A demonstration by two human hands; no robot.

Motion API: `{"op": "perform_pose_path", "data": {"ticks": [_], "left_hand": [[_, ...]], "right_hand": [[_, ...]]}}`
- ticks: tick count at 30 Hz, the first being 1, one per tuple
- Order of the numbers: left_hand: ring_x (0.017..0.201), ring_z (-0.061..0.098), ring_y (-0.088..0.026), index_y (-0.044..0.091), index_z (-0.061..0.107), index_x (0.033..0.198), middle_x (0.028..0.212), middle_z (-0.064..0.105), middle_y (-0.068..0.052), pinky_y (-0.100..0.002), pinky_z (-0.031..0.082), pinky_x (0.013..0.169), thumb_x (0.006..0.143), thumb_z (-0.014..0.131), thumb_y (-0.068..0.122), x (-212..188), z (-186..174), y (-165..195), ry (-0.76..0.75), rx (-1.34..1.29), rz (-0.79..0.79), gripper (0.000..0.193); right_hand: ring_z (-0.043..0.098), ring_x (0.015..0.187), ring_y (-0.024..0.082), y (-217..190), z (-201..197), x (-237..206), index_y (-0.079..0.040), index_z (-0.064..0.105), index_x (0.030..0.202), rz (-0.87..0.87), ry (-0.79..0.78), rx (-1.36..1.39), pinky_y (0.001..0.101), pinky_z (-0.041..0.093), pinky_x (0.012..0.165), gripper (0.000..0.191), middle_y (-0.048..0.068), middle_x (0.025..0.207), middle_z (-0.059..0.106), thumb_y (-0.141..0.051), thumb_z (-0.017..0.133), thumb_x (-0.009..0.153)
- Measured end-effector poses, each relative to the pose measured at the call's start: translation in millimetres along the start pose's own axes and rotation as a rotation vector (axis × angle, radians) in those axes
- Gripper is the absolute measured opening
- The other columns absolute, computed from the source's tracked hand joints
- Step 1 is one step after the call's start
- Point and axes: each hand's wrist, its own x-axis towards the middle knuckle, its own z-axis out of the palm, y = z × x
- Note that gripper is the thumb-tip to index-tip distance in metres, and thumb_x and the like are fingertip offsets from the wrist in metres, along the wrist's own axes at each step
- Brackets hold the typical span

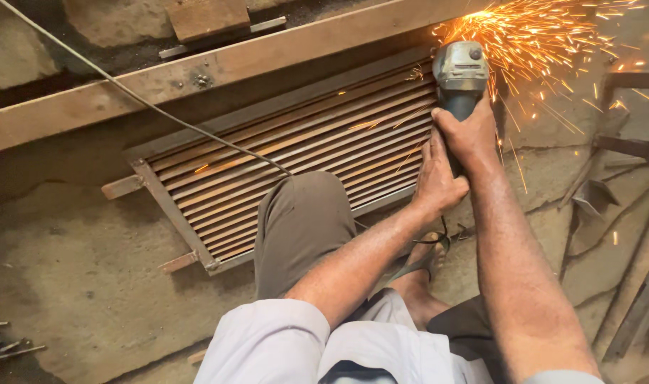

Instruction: The person sits on the floor and uses an angle grinder to grind the edges of a metal louvre grille, producing sparks as they work along the frame. They reposition the grille and the power cord between grinding passes, then handle a grinding disc at the end.

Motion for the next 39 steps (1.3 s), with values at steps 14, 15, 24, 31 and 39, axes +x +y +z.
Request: {"op": "perform_pose_path", "data": {"ticks": [14,15,24,31,39], "left_hand": [[0.133,0.046,-0.051,0.004,0.001,0.165,0.148,0.036,-0.034,-0.051,0.044,0.109,0.070,0.071,0.013,-0.2,-0.5,0.5,-0.059,0.009,-0.045,0.118],[0.133,0.045,-0.051,0.004,0.000,0.165,0.148,0.036,-0.034,-0.051,0.043,0.109,0.070,0.071,0.013,-0.4,-1.5,1.2,-0.073,0.012,-0.054,0.118],[0.131,0.046,-0.052,0.004,0.002,0.165,0.147,0.038,-0.034,-0.053,0.042,0.110,0.069,0.071,0.012,0.8,-1.1,3.2,-0.038,0.015,-0.038,0.118],[0.133,0.046,-0.052,0.004,0.002,0.166,0.150,0.036,-0.034,-0.052,0.042,0.112,0.071,0.069,0.012,0.0,-1.0,1.7,-0.043,-0.003,-0.036,0.116],[0.132,0.047,-0.052,0.004,0.000,0.165,0.150,0.035,-0.035,-0.052,0.042,0.112,0.069,0.071,0.012,1.0,-1.1,2.4,-0.033,0.013,-0.026,0.119]], "right_hand": [[0.071,0.098,0.033,5.0,-0.8,-1.1,0.003,0.056,0.136,0.067,0.016,-0.013,0.0426,0.055,0.088,0.071,0.021,0.114,0.072,-0.034,0.084,0.083],[0.071,0.097,0.033,4.9,-0.3,-1.1,0.003,0.055,0.135,0.081,0.015,-0.008,0.0424,0.056,0.087,0.071,0.021,0.113,0.072,-0.035,0.084,0.082],[0.070,0.094,0.031,2.2,0.2,0.0,0.003,0.058,0.132,0.073,0.018,0.001,0.0427,0.055,0.086,0.067,0.020,0.111,0.072,-0.034,0.083,0.082],[0.070,0.095,0.030,3.5,0.0,-0.1,0.002,0.057,0.131,0.107,-0.002,-0.021,0.0419,0.056,0.086,0.066,0.019,0.111,0.072,-0.034,0.084,0.083],[0.071,0.096,0.029,1.1,1.4,0.4,0.000,0.058,0.131,0.114,-0.001,-0.023,0.0410,0.056,0.086,0.065,0.018,0.112,0.072,-0.035,0.084,0.083]]}}
